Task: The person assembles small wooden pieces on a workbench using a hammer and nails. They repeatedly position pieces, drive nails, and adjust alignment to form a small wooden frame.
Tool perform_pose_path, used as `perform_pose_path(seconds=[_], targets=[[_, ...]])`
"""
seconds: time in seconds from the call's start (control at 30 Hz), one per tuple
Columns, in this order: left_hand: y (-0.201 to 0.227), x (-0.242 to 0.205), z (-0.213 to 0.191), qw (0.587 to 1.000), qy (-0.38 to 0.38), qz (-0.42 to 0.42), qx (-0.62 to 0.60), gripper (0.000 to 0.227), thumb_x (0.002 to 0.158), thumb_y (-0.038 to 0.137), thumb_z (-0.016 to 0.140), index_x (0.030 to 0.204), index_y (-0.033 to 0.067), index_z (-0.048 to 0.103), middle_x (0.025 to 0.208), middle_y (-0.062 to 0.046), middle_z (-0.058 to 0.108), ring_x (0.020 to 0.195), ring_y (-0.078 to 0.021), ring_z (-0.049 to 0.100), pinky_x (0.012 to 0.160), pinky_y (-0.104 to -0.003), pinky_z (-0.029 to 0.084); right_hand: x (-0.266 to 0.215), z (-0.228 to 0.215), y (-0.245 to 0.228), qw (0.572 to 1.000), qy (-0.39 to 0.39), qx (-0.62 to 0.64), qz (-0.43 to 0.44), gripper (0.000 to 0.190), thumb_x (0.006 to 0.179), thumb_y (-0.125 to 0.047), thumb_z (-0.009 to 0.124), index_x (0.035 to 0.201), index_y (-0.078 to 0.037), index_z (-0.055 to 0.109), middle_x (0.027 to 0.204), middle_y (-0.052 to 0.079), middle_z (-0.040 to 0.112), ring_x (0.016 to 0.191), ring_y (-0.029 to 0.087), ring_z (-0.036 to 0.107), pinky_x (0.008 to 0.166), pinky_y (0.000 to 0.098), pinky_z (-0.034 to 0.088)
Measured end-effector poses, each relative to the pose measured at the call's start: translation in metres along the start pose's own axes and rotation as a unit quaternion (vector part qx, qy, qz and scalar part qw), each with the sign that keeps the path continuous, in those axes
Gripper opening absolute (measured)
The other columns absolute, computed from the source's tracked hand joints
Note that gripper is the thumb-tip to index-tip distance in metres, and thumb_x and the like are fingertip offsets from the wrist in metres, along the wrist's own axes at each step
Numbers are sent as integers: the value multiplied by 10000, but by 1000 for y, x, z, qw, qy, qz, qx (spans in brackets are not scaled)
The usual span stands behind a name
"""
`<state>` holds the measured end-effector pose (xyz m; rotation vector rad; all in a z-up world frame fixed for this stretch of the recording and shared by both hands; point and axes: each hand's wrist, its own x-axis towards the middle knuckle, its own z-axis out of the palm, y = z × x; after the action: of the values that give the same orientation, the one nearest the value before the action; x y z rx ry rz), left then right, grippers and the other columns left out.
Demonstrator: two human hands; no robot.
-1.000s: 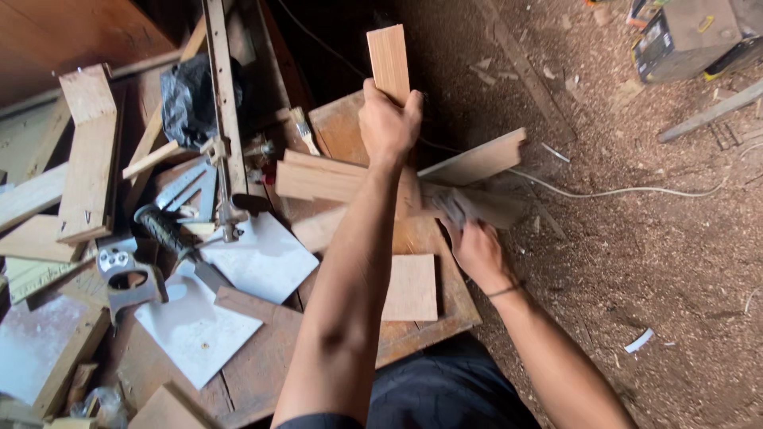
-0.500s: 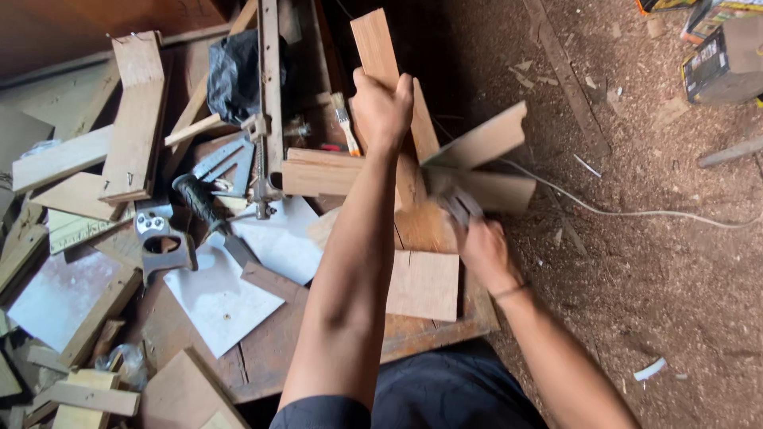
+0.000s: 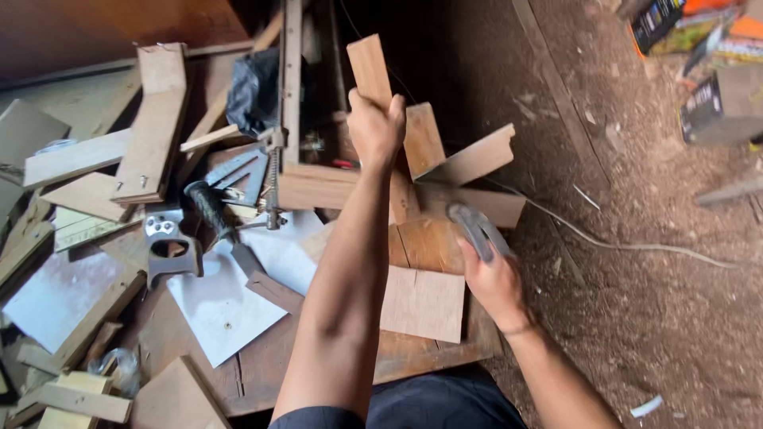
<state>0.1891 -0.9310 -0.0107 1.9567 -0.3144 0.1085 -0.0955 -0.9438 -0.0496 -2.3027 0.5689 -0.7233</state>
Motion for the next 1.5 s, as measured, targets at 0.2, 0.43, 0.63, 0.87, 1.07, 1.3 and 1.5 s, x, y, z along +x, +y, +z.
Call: perform_pose_path(seconds=[0.2,0.43,0.63,0.87,1.07,1.3,1.5], targets=[[-10,10,0,999,-11,-33,-23,541,791,326,795,1163,14,557,1029,-254,751,968,-421,744,840,-474,586,-2,1,-21,995,12,-96,-37,371,1079,-281,523,1340,-21,565,980,196,729,748,296,745,596,345,576],[-5,7,-16,999,38,-39,-2,643,772,347,805,1227,3,510,995,-276,722,931,-461,699,798,-492,560,-5,-11,-45,990,80,-8,-118,337,1201,-285,496,1287,32,575,1058,224,698,861,374,722,754,452,586],[-12,16,-21,997,-5,-53,-60,518,796,336,756,1138,7,550,965,-236,763,900,-403,766,819,-459,594,29,13,-41,977,-118,-130,122,369,1116,-345,551,1160,-6,688,999,212,747,889,353,748,790,439,603],[-19,27,-42,994,99,-32,-35,588,784,346,786,1177,-16,541,990,-268,738,946,-443,715,820,-476,571,8,-20,-58,971,110,-25,-213,438,1210,-349,469,1119,48,629,937,242,696,816,363,704,728,424,570],[-12,33,-41,989,65,-9,-131,515,794,336,753,1140,-6,581,998,-249,764,941,-395,772,847,-448,596,35,10,-55,968,-168,-141,119,305,1084,-261,597,967,-12,729,635,160,692,509,285,699,430,372,537],[-26,21,-57,993,99,-60,-25,567,768,342,788,1133,-41,582,1015,-276,730,974,-429,699,867,-459,537,-18,-4,-42,982,72,-49,-169,305,1058,-266,629,1015,29,694,856,215,717,729,344,719,560,429,561],[-30,18,-42,989,52,-76,-118,510,784,317,702,1104,-64,589,952,-243,773,880,-356,787,835,-402,607,-3,31,-9,977,-77,-197,-18,255,995,-235,685,1146,-31,661,926,214,692,747,372,701,599,453,566]])
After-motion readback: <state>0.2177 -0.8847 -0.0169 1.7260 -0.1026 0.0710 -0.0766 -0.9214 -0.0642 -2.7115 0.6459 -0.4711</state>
